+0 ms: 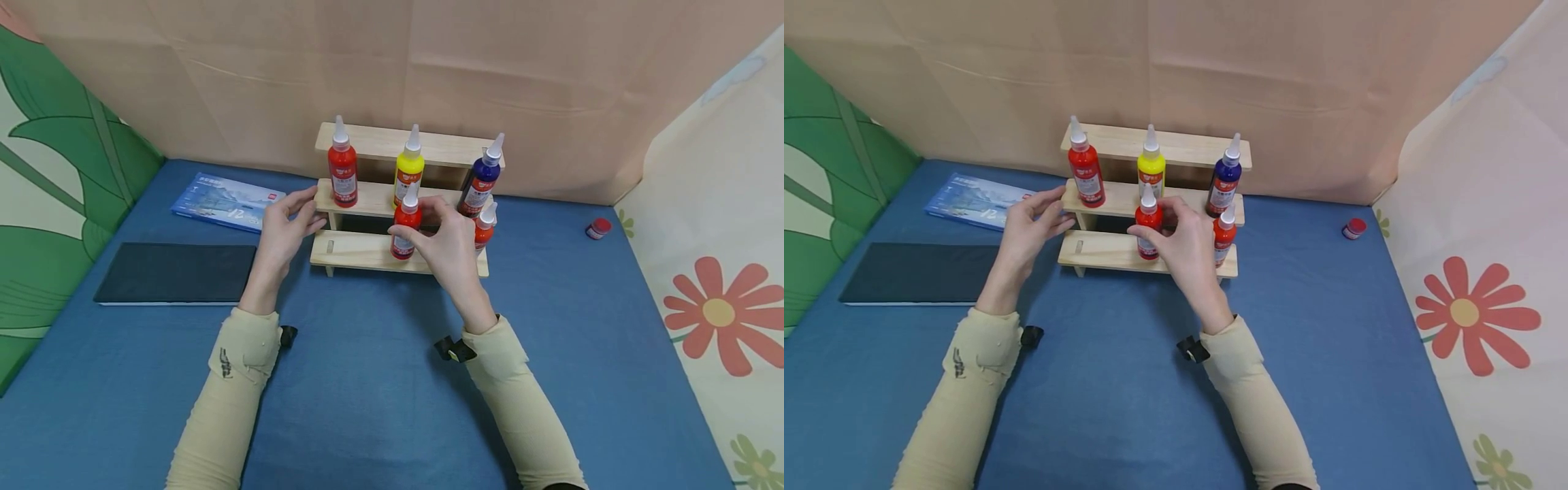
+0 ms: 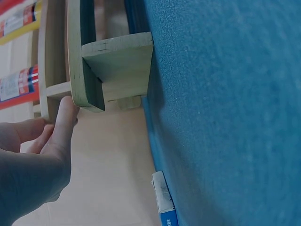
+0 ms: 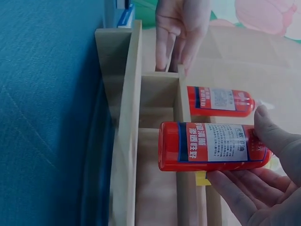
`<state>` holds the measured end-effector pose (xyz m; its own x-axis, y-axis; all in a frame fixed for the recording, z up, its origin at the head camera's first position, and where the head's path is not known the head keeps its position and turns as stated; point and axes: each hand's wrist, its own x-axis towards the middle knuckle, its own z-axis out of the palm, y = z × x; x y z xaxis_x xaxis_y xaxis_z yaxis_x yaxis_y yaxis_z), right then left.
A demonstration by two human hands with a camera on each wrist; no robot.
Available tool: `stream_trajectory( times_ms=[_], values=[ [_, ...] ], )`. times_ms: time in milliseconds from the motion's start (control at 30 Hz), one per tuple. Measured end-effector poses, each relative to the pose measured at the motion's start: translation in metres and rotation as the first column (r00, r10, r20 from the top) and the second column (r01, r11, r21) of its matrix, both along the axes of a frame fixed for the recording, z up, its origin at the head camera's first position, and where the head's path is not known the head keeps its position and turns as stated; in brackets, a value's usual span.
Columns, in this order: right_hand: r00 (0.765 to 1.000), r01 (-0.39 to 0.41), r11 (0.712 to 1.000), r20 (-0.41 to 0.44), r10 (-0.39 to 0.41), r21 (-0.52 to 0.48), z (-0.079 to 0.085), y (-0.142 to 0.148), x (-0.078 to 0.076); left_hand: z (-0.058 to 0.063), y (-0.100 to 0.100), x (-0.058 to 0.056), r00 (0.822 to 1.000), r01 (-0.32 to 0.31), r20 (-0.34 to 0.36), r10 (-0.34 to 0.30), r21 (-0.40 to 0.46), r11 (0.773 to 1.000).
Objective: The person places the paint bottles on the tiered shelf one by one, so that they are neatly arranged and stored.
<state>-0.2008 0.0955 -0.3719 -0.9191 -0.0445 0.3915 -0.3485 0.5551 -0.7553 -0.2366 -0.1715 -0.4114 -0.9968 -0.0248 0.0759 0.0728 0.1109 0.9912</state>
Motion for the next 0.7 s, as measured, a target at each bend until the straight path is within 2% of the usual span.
stream_trajectory(
  times_ms=[700],
  values=[
    [0.999,-0.002,0.999,0.038,0.000,0.034,-0.014,-0.001,-0.006,-0.002,-0.001,-0.002,1.000,0.004,-0.003,-0.004,-0.004,1.000]
  ],
)
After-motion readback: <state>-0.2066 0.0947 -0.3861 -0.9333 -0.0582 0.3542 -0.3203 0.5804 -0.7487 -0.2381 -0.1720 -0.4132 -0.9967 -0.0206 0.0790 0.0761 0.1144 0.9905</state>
